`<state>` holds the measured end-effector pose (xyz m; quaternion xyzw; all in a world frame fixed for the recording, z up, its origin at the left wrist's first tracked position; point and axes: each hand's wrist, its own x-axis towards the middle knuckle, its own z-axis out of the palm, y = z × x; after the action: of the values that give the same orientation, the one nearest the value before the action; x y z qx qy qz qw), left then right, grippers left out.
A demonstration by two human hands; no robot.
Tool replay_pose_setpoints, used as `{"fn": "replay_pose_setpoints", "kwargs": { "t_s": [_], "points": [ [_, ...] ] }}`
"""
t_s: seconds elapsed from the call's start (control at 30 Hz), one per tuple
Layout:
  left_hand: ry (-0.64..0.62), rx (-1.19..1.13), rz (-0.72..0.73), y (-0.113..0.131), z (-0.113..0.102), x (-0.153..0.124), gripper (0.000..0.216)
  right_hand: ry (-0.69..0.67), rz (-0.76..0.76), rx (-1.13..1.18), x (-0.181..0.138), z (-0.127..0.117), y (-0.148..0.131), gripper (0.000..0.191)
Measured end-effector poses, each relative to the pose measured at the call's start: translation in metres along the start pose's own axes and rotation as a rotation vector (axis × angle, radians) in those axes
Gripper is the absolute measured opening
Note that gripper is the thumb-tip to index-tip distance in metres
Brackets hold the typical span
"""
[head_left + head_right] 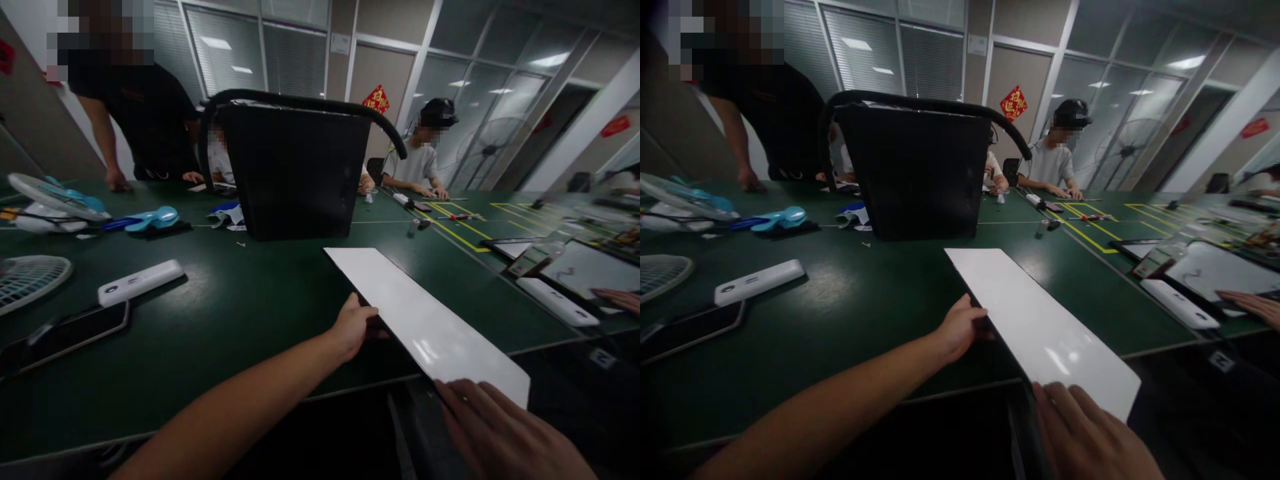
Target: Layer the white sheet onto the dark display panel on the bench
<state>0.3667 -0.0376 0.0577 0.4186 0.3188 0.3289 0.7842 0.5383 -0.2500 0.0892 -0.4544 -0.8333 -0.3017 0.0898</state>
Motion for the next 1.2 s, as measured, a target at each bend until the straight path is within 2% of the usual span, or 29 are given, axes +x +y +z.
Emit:
{"fn": "replay_pose_setpoints", "kwargs": {
  "t_s": [0.1,0.23,0.37,0.53,0.67,0.8,0.97,1.1,1.2],
  "points": [
    [0.028,0.079,-0.084,-0.01,0.023,0.035,0.041,-0.145,0.119,0.033,0.026,0.005,-0.003,0.033],
    [0.081,0.181,-0.145,-0.016,0.033,0.07,0.041,-0.233,0.307,0.161,0.035,0.032,0.004,0.023],
    [0.113,0.252,-0.162,-0.023,0.039,0.087,0.041,-0.277,0.378,0.227,0.038,0.058,0.029,0.042],
    [0.176,0.329,-0.123,-0.031,0.05,0.099,0.042,-0.31,0.398,0.321,0.033,0.091,0.057,0.064],
    [0.282,0.395,-0.067,-0.036,0.055,0.108,0.041,-0.358,0.406,0.399,0.021,0.113,0.065,0.069],
    [0.363,0.436,-0.025,-0.039,0.06,0.113,0.041,-0.405,0.435,0.468,0.013,0.122,0.072,0.064],
    [0.4,0.43,0.013,-0.039,0.063,0.111,0.041,-0.451,0.462,0.538,0.009,0.128,0.085,0.065],
    [0.415,0.389,0.032,-0.035,0.059,0.097,0.041,-0.476,0.478,0.582,0.003,0.135,0.101,0.059],
    [0.428,0.346,0.038,-0.034,0.048,0.075,0.041,-0.476,0.519,0.592,-0.009,0.144,0.116,0.062]
  ]
}}
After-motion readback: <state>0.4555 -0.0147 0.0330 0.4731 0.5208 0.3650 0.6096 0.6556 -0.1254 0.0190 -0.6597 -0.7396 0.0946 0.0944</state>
